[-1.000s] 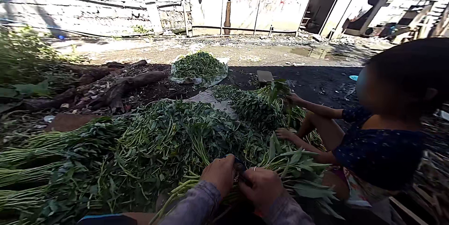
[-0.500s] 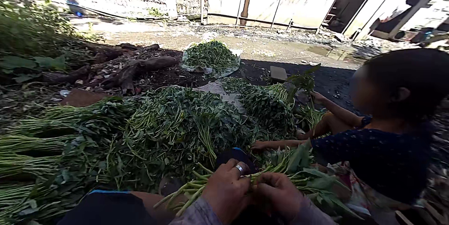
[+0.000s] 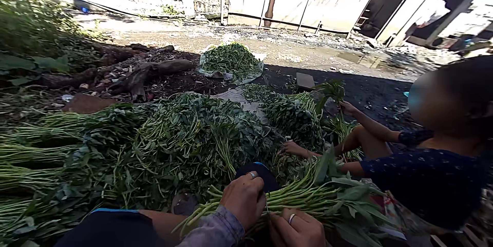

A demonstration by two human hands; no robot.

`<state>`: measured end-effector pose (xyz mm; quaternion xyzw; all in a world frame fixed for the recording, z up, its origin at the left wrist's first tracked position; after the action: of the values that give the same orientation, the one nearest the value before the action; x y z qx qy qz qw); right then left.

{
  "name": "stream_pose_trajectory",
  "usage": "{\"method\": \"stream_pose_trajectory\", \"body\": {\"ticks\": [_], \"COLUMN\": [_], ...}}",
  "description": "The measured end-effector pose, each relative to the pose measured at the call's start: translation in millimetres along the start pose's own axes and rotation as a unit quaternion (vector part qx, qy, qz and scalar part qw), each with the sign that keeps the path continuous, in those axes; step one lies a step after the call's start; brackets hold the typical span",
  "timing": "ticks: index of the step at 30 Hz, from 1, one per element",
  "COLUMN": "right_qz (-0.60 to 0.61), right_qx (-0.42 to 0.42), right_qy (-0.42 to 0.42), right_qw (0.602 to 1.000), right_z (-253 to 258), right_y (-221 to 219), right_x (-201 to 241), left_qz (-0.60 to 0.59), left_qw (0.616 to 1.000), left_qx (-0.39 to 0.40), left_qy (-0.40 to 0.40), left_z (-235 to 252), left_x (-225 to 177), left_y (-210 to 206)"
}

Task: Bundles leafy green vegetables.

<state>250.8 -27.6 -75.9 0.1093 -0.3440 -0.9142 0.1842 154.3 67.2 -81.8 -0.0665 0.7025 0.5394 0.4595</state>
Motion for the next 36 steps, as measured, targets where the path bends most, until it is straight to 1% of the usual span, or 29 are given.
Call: {"method": "stream_pose_trajectory", "body": {"ticks": [7,9,12,14,16,18,19,20,21,22,23,24,26,28,31,33,35,36], "right_qz": [-0.026,-0.026,-0.044,-0.073,-0.102,-0.095,-0.083,-0.064,-0.035,-0.003,0.032,0.063,0.109,0.129,0.127,0.142,0.207,0.241], "right_qx": [-0.001,0.002,0.023,0.045,0.067,0.089,0.099,0.112,0.125,0.138,0.147,0.148,0.143,0.137,0.145,0.152,0.173,0.198], "right_qy": [0.029,0.034,0.048,0.051,0.057,0.054,0.045,0.030,0.008,-0.017,-0.046,-0.073,-0.115,-0.134,-0.127,-0.114,-0.115,-0.110], "right_qw": [0.999,0.999,0.998,0.995,0.991,0.990,0.991,0.991,0.992,0.990,0.988,0.984,0.977,0.973,0.973,0.971,0.956,0.944], "right_z": [-6.8,-5.1,-1.2,0.2,-0.5,-0.3,-0.5,-0.8,-0.6,-0.3,-0.7,-1.4,-2.2,-1.0,2.9,6.5,16.7,24.6], "right_y": [-7.5,-8.8,-7.2,-6.3,-6.2,-7.5,-8.9,-9.9,-10.6,-11.6,-13.1,-14.6,-16.8,-18.6,-21.8,-22.9,-22.8,-23.8], "right_x": [5.1,5.9,8.5,8.7,8.6,7.0,5.6,3.9,1.7,-0.7,-3.0,-4.8,-7.0,-7.2,-7.5,-11.9,-21.8,-27.4], "left_qz": [0.059,0.051,-0.001,-0.011,-0.005,-0.003,-0.001,0.001,0.001,0.004,0.001,-0.006,-0.009,0.010,0.036,0.051,0.059,0.065], "left_qw": [0.995,0.992,0.983,0.979,0.979,0.986,0.991,0.998,0.999,0.993,0.986,0.984,0.984,0.979,0.961,0.953,0.948,0.945], "left_qx": [0.059,0.084,0.144,0.166,0.170,0.137,0.100,0.039,-0.041,-0.114,-0.151,-0.159,-0.157,-0.185,-0.246,-0.269,-0.285,-0.292], "left_qy": [0.051,0.076,0.112,0.114,0.110,0.100,0.086,0.055,0.008,-0.041,-0.072,-0.084,-0.079,-0.088,-0.123,-0.128,-0.129,-0.131], "left_z": [10.7,13.4,16.8,19.0,18.5,11.9,5.1,-4.3,-15.5,-26.6,-36.1,-43.4,-50.8,-53.3,-57.3,-59.6,-61.5,-62.0], "left_x": [-2.3,1.4,8.5,7.4,2.5,-4.6,-9.2,-14.4,-20.3,-25.1,-27.1,-26.6,-21.6,-16.7,-10.6,-8.0,-5.8,-5.3], "left_y": [-10.6,-10.2,-1.0,8.0,10.3,9.4,8.9,8.6,9.0,8.9,7.1,3.5,-5.0,-9.8,-13.0,-14.6,-14.6,-14.7]}}
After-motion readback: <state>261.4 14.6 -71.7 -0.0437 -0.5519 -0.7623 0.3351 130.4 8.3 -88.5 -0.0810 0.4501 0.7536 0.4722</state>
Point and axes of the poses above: each hand's wrist, its own z-axis towards the middle knuckle, its own y-axis out of the back of the hand, x = y × z, the point moved 8 cm from there along z, towards the middle knuckle, and after that the axes turned 9 degrees about -z, right-handed, at the moved point
